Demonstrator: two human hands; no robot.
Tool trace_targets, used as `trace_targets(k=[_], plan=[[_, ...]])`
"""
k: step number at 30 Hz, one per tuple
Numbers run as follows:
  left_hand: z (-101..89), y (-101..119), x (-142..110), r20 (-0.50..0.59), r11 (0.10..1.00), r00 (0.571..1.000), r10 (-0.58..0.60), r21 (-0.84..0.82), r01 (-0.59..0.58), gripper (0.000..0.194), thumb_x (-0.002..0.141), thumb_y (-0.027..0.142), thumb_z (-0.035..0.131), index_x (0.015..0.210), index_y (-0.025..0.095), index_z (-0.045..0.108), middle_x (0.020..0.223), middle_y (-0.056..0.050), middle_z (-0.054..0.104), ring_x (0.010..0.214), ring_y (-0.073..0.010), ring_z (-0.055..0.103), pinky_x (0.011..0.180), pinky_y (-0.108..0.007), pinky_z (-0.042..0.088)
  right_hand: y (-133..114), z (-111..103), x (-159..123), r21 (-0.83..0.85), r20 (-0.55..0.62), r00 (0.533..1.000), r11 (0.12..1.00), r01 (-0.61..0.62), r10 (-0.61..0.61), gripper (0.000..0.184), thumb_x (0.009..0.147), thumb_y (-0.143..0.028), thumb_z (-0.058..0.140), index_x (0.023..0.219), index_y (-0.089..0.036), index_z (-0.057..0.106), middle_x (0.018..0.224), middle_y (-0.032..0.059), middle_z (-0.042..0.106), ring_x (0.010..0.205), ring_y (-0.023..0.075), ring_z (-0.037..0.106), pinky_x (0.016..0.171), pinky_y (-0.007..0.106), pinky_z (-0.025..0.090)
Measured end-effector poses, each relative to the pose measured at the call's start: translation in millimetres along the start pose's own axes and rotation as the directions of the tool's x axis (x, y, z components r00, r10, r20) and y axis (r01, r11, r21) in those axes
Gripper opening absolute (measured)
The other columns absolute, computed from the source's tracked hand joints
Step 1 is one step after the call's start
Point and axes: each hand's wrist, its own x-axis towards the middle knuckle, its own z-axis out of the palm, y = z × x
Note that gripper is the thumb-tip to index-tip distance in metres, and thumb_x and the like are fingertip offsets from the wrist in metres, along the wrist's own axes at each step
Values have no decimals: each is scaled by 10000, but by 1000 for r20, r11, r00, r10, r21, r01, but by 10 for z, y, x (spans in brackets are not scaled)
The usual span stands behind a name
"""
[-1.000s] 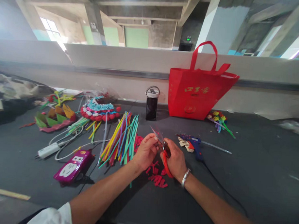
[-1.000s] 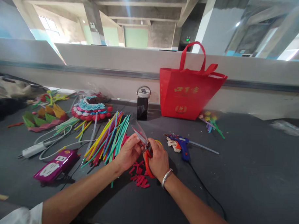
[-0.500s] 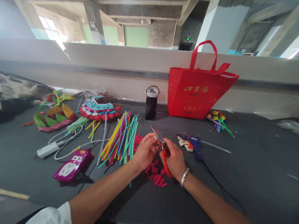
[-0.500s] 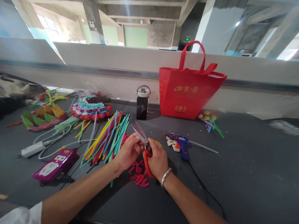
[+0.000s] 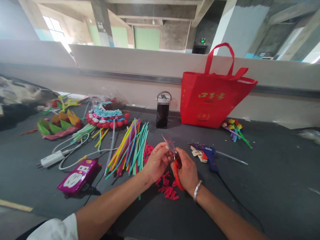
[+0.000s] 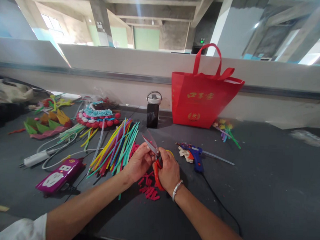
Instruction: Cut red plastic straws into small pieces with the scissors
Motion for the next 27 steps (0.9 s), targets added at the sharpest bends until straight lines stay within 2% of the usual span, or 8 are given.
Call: trace_targets(k=[6,11,22,27], plan=[[-1,13,13,-22,1000,1000,8,29,-7,131,740,216,705,774,164,590,680,10,605,645,-104,553,662,-244,434,4,-9,10,16,19,1000,1000,-13,12,383,805,-168,516,1187,-178,526,1037,94,661,967,234,630,856,378,516],[1,21,12,-9,999,1000,16,38,-16,125,746,213,699,768,160,588,696,9,609,649,-100,548,665,-242,431,3,-21,13,-18,22,1000,1000,-14,15,401,801,-169,529,1202,-179,525,1087,103,647,1013,240,613,880,389,503],[12,16,10,-27,1000,1000,4,18,-3,137,732,213,714,780,161,596,691,12,601,658,-105,548,667,-245,424,-41,-34,17,85,22,1000,996,-12,10,329,804,-136,501,1125,-200,539,978,65,662,920,216,633,827,346,509],[26,15,3,-48,1000,999,-9,5,10,172,700,207,737,768,166,585,671,21,592,635,-104,541,643,-244,415,-11,-17,2,1,23,1000,1000,3,-3,407,806,-157,504,1213,-167,500,1065,111,647,1006,245,614,868,384,502]])
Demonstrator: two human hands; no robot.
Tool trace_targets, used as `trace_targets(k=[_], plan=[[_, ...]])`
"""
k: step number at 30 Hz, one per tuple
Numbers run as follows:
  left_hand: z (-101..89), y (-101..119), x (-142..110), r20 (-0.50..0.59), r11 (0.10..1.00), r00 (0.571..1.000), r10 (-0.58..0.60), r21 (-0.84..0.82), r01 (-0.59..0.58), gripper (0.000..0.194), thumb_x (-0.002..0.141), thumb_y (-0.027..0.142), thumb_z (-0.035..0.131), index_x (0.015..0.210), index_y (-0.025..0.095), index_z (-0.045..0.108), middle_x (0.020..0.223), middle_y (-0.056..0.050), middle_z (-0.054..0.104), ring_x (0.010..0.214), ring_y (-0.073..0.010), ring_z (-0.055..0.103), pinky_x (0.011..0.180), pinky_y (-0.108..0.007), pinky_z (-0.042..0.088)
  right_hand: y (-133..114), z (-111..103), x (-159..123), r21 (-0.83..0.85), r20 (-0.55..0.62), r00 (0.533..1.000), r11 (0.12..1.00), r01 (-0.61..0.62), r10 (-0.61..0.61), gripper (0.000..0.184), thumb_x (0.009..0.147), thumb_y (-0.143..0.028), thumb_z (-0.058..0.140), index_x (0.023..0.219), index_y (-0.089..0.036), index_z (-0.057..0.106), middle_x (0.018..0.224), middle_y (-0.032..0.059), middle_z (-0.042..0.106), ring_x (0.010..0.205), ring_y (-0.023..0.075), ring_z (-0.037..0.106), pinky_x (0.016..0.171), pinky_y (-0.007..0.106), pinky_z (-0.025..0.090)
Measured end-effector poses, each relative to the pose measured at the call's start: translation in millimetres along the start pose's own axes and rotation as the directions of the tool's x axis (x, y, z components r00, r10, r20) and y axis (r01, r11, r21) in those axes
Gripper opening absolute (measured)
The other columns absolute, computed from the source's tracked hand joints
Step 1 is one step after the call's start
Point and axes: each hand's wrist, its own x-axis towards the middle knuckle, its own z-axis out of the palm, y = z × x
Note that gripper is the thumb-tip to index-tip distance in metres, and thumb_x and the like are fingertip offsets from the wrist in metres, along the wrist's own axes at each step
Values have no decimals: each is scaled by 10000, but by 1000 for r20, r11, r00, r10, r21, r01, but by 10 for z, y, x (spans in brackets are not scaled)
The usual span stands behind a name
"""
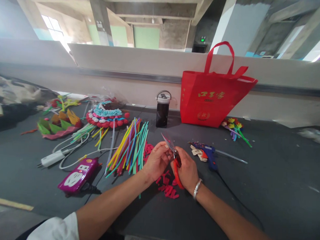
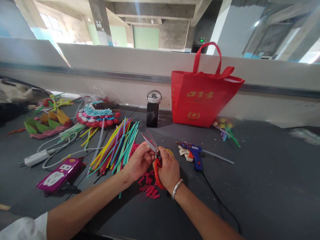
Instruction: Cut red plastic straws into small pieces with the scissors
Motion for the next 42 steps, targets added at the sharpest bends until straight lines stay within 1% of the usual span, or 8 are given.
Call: trace_targets(k=[5,10,17,24,30,35,42], plan=[[1,-8,7,-3,1000,1000,2,-7,-2,178,703,212,737,776,162,582,678,26,584,627,-90,528,636,-233,417,-14,-18,11,14,33,999,999,-31,31,350,821,-169,504,1169,-179,530,1025,93,656,959,235,623,832,361,504],[-3,-16,2,0,1000,1000,5,-3,-5,160,719,207,723,798,160,593,695,17,594,637,-92,532,636,-237,421,-35,-27,12,45,34,999,999,-24,22,330,830,-157,488,1157,-183,524,1012,87,656,951,225,624,831,349,500],[-25,-33,9,9,1000,1000,11,-14,-10,147,732,213,715,804,166,595,693,18,598,636,-93,540,644,-237,422,-20,-17,0,-35,48,998,999,-28,30,374,832,-174,499,1206,-180,499,1050,99,646,980,240,618,826,365,504],[-19,-34,19,-13,1000,1000,6,-20,-6,179,699,198,740,796,162,595,700,22,607,620,-80,538,650,-228,431,-27,-18,3,-16,30,999,1000,-11,11,346,831,-160,484,1175,-181,519,1002,88,660,942,229,626,812,350,511],[-8,-40,12,-5,999,1000,10,-32,-10,175,702,181,733,805,161,593,692,21,602,622,-84,533,630,-221,424,-37,-15,-2,-91,30,999,995,-28,31,394,839,-180,482,1233,-157,491,1059,118,647,995,257,615,838,391,511],[4,-42,5,7,999,1000,-11,-38,12,159,710,209,730,781,158,597,685,17,598,634,-87,531,660,-232,435,-11,-2,-3,-56,14,1000,998,-1,2,402,829,-172,471,1231,-159,479,1064,117,643,993,254,613,837,393,513],[-5,-48,13,15,999,1000,-10,-47,11,138,710,201,725,763,150,608,681,18,596,616,-80,521,654,-227,425,-16,2,3,12,17,1000,1000,-4,4,355,830,-160,464,1183,-180,498,1064,103,648,986,239,619,835,376,517]])
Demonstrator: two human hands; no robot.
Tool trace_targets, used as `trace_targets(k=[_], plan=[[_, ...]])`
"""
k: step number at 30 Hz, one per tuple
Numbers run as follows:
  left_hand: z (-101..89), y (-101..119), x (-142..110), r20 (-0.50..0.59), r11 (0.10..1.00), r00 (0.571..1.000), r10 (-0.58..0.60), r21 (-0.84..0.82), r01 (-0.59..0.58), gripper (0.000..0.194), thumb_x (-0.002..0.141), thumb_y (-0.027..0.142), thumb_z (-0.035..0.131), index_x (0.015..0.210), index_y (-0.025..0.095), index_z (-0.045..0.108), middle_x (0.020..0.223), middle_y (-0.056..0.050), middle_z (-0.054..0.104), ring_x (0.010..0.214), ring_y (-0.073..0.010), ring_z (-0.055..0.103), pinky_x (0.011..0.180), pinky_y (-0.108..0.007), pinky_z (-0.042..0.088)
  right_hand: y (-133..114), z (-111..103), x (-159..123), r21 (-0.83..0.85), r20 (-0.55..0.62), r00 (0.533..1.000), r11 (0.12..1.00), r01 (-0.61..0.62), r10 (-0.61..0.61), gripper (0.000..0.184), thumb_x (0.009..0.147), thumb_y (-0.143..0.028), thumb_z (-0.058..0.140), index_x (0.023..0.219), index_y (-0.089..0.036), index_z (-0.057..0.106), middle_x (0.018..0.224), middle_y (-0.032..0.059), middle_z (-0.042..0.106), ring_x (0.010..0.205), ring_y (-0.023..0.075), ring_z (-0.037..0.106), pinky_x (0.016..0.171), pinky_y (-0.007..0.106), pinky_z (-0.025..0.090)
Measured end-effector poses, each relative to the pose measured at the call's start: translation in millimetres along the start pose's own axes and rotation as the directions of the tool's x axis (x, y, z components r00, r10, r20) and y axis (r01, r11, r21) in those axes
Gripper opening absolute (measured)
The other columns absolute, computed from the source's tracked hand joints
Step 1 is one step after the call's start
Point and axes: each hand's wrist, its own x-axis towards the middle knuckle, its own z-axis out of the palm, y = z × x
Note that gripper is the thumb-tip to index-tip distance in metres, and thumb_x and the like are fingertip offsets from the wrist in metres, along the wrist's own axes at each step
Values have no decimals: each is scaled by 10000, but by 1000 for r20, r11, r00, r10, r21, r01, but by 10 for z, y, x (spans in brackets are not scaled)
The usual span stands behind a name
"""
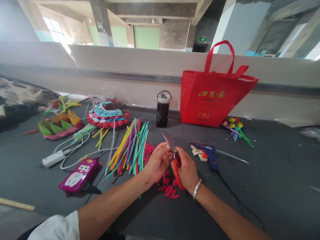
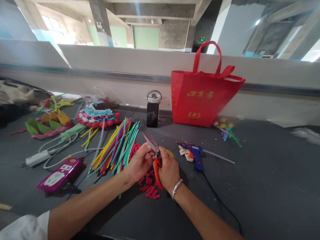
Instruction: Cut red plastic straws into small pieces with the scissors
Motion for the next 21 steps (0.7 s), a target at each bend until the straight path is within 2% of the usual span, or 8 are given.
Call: trace_targets(k=[10,17,21], plan=[[-4,-22,-3,-11,1000,1000,-6,-15,6,154,705,182,723,787,153,597,683,23,596,602,-75,518,644,-218,413,-15,3,-22,-49,-11,1000,999,-2,1,396,832,-171,464,1227,-149,483,1090,133,644,1029,265,613,854,420,518],[18,-39,-31,-36,1000,999,-28,-14,28,141,695,168,724,760,145,601,668,19,594,606,-80,527,647,-218,418,-13,2,-6,69,-31,999,997,-23,25,316,841,-167,481,1152,-199,527,1022,74,677,913,212,657,786,332,527],[32,-9,-31,-19,999,999,-39,5,39,132,700,177,716,737,142,594,648,19,577,589,-80,517,619,-212,412,-43,-4,4,82,-33,999,996,-37,40,316,838,-162,481,1148,-205,528,1023,64,678,905,206,657,780,311,511]])
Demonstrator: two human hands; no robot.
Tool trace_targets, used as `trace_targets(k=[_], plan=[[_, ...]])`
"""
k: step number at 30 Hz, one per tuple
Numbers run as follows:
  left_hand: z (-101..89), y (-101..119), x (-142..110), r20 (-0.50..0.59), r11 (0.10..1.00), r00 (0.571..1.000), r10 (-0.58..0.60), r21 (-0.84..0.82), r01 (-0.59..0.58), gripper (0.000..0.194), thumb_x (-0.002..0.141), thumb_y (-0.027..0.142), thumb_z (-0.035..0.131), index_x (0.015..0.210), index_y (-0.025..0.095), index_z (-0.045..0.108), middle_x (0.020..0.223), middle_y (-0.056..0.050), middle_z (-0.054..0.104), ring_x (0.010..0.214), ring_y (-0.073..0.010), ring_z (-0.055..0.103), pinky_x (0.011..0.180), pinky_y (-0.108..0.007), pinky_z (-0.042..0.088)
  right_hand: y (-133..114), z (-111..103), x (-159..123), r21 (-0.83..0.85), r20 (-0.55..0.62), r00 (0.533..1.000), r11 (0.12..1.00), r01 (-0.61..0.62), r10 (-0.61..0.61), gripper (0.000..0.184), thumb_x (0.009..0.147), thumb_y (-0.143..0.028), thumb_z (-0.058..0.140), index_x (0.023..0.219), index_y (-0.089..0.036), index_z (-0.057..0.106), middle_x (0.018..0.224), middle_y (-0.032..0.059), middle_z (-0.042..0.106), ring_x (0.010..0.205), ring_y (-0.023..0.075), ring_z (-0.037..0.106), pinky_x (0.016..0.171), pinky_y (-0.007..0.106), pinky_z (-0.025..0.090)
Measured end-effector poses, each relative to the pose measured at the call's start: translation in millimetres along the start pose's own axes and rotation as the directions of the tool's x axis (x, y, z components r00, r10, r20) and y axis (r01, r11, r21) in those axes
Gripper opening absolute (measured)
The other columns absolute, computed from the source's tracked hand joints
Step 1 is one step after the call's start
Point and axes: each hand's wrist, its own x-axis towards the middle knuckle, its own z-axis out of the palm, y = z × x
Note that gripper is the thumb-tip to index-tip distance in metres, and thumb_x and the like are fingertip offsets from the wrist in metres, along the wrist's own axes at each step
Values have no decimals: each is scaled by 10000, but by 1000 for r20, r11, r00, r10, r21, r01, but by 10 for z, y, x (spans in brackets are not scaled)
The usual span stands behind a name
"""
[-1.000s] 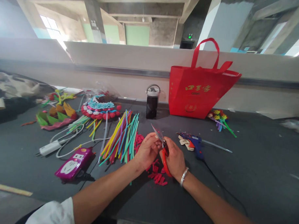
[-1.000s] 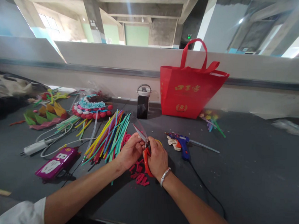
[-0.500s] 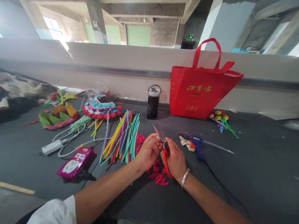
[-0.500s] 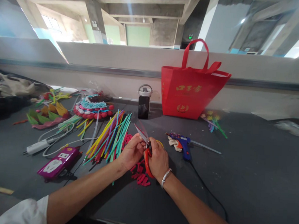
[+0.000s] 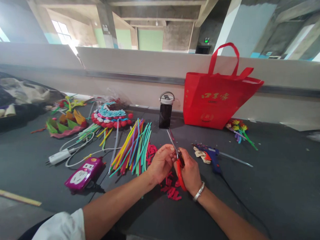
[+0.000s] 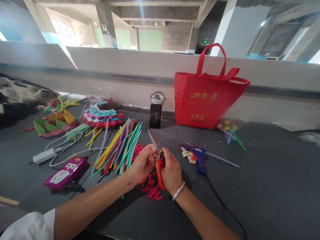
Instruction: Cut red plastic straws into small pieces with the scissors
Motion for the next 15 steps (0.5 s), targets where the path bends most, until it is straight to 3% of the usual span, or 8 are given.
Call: trace_targets(k=[4,9,12,15], plan=[[-14,54,37,17,999,999,49,19,-49,124,725,190,697,707,137,586,639,24,539,594,-73,497,640,-212,423,27,-8,11,-4,8,999,999,-37,37,362,818,-169,503,1177,-210,521,1012,51,679,868,203,657,763,301,498],[-73,88,68,-70,991,991,110,81,-105,136,715,223,703,700,149,590,640,35,514,596,-77,485,697,-249,446,128,-60,60,-37,-58,990,991,-127,125,328,837,-257,534,1160,-204,544,898,45,678,740,195,640,696,310,488],[-105,82,66,-93,960,982,165,245,-138,117,703,218,700,710,154,603,619,39,514,572,-76,477,643,-231,416,151,-101,94,94,-109,979,982,-162,171,315,843,-322,570,1136,-209,552,908,41,671,770,185,636,726,309,493],[-126,66,58,-68,835,960,273,513,-201,82,701,205,680,701,157,614,610,37,535,565,-81,471,615,-224,388,141,-115,104,269,-123,970,948,-169,208,355,820,-352,621,1142,-221,548,884,23,655,762,167,629,726,298,503]])
